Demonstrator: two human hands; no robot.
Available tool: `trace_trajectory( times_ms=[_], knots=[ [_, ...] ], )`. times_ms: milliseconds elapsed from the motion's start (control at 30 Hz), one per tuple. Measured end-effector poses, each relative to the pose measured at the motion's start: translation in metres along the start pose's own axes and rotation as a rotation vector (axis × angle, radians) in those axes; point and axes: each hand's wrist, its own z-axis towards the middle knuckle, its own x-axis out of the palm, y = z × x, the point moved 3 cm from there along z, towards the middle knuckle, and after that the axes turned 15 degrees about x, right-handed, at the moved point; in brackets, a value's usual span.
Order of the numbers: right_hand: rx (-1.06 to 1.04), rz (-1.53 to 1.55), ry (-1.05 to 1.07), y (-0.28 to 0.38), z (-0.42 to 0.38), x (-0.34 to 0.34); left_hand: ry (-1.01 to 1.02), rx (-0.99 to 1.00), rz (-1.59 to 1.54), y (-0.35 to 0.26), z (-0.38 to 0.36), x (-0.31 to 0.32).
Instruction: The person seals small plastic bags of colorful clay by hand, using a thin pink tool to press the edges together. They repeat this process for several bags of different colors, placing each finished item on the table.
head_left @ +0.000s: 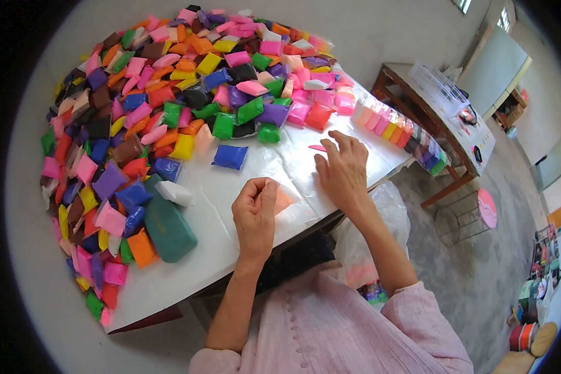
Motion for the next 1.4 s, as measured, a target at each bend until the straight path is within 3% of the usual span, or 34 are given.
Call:
trace_trajectory(
  times_ms=[133,167,267,333,367,467,500,600,633,733,767,900,1000,1233,1400],
  knots=[
    [0.078,0.461,0.216,0.002,-0.019,-0.025,-0.105,0.033,-0.084,0.002,-0.001,-0.003],
    [0.09,0.421,0.169,0.01,-0.024,-0.037,-0.152,0.058,-0.094,0.001,-0.002,-0.004],
    [-0.034,0.479,0.345,0.029,-0.075,-0.045,-0.278,0.125,-0.118,-0.005,-0.002,-0.007],
    [-0.18,0.923,0.625,0.044,-0.093,-0.072,-0.335,0.15,-0.125,-0.005,-0.003,-0.01],
    [-0.149,0.981,0.597,0.037,-0.101,-0.085,-0.349,0.125,-0.13,-0.006,-0.003,-0.011],
    [0.145,0.747,0.312,0.02,-0.083,-0.093,-0.368,0.07,-0.174,-0.01,-0.001,-0.013],
    [0.144,0.452,0.218,0.034,-0.07,-0.088,-0.364,0.062,-0.208,-0.01,-0.001,-0.014],
    [-0.27,1.002,0.677,0.042,-0.087,-0.083,-0.323,0.018,-0.28,-0.007,-0.002,-0.016],
    [-0.102,1.181,0.975,0.038,-0.091,-0.093,-0.311,-0.008,-0.297,-0.007,-0.004,-0.017],
    [0.24,0.86,0.489,0.036,-0.068,-0.085,-0.27,-0.057,-0.291,-0.014,-0.008,-0.016],
    [0.351,0.882,0.43,0.042,-0.056,-0.075,-0.275,-0.056,-0.294,-0.016,-0.01,-0.012],
    [0.353,0.916,0.483,0.055,-0.046,-0.034,-0.266,-0.043,-0.272,-0.019,-0.013,-0.007],
    [0.582,1.153,0.665,0.05,-0.051,-0.013,-0.221,-0.061,-0.244,-0.02,-0.014,-0.013],
    [0.629,1.175,0.634,0.049,-0.048,-0.014,-0.213,-0.113,-0.179,-0.019,-0.012,-0.018],
    [0.571,1.109,0.546,0.052,-0.049,-0.019,-0.03,-0.057,-0.166,-0.015,-0.018,-0.027]
  ],
)
